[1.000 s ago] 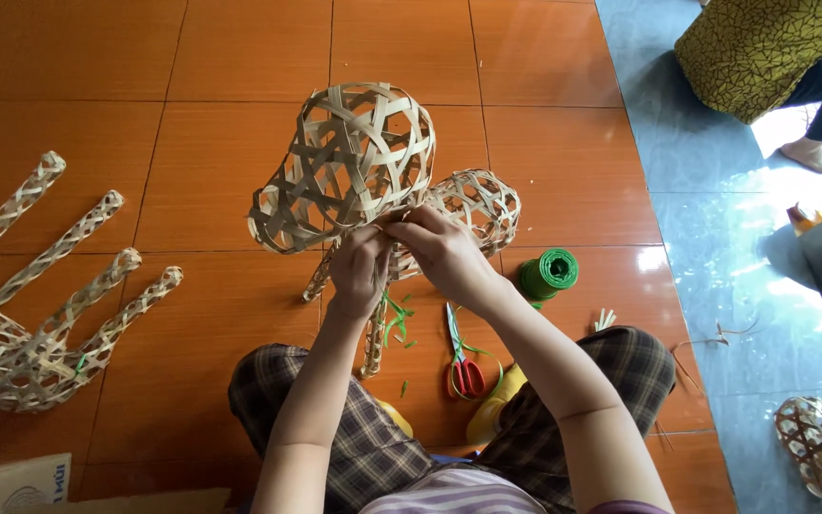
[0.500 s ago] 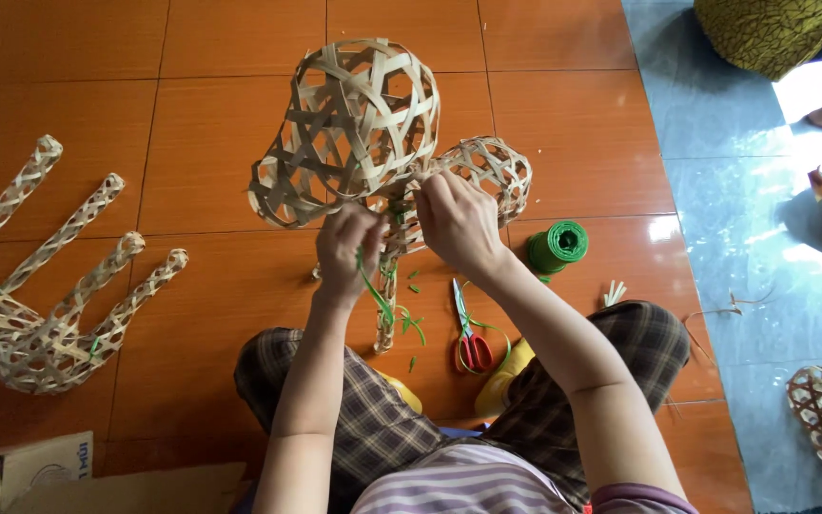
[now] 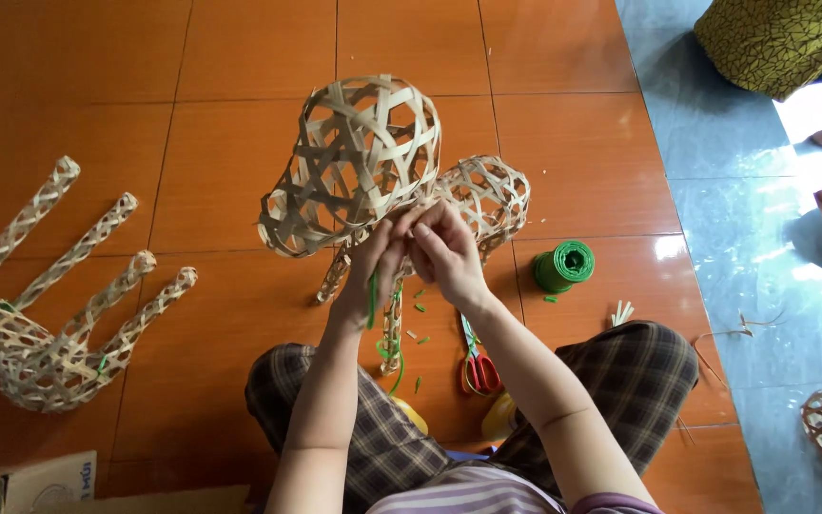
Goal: Decorate a woven bamboo animal structure by tying green ribbons and cutting the excess with scissors
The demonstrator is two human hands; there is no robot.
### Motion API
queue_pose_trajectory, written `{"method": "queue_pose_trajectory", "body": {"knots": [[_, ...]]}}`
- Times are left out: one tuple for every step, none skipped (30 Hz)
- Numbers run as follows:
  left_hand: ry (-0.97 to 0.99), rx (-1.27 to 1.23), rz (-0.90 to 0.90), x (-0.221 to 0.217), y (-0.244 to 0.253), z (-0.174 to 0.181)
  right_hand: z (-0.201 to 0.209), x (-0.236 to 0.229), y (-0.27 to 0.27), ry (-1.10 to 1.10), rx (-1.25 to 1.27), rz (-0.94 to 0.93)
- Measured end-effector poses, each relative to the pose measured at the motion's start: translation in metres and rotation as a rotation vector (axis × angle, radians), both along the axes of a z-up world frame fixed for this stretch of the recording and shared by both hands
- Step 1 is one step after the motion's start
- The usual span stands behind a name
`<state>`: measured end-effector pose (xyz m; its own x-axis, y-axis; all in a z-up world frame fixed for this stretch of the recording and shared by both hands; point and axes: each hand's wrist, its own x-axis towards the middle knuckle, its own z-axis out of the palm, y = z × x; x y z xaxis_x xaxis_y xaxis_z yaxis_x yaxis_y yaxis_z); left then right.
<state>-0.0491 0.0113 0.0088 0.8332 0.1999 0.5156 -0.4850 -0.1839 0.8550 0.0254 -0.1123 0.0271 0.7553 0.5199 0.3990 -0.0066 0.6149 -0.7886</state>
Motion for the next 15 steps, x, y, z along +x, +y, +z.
{"method": "queue_pose_trajectory", "body": {"knots": [[0.028,-0.011,-0.003,-0.001,0.002,-0.005,-0.003,0.003,-0.001,-0.081,-0.012,0.103],[0.057,-0.022,-0.006,-0.003,0.003,-0.011,-0.007,0.007,-0.002,-0.161,-0.024,0.205],[0.057,-0.021,-0.007,0.0,0.004,-0.012,-0.001,0.01,-0.003,-0.161,-0.023,0.204],[0.022,0.011,0.012,0.002,0.004,-0.013,0.004,0.012,-0.005,-0.55,-0.31,0.067],[-0.011,0.038,0.029,0.003,0.002,-0.016,0.008,0.013,-0.009,-0.932,-0.602,-0.078],[-0.007,0.036,0.026,-0.002,0.002,-0.015,0.022,0.011,-0.009,-0.928,-0.606,-0.078],[0.073,0.335,0.225,-0.004,0.005,-0.013,0.038,0.01,-0.008,-1.121,-0.826,-0.062],[0.152,0.634,0.423,-0.006,0.007,-0.011,0.054,0.01,-0.006,-1.31,-1.051,-0.044],[0.151,0.635,0.419,-0.006,0.002,-0.011,0.069,0.005,-0.005,-1.307,-1.053,-0.047],[0.164,0.684,0.546,-0.006,-0.002,-0.012,0.085,0.0,-0.004,-1.399,-1.206,-0.011],[0.177,0.731,0.676,-0.006,-0.006,-0.013,0.101,-0.004,-0.003,-1.489,-1.361,0.029],[0.176,0.732,0.674,-0.005,-0.008,-0.013,0.091,-0.005,-0.002,-1.487,-1.362,0.027],[0.161,0.721,0.726,-0.006,-0.01,-0.013,0.081,-0.006,-0.001,-1.622,-1.323,-0.139],[0.146,0.709,0.778,-0.007,-0.013,-0.013,0.071,-0.008,0.0,-1.75,-1.274,-0.31],[0.148,0.712,0.774,-0.007,-0.013,-0.012,0.068,-0.008,0.0,-1.744,-1.274,-0.311]]}}
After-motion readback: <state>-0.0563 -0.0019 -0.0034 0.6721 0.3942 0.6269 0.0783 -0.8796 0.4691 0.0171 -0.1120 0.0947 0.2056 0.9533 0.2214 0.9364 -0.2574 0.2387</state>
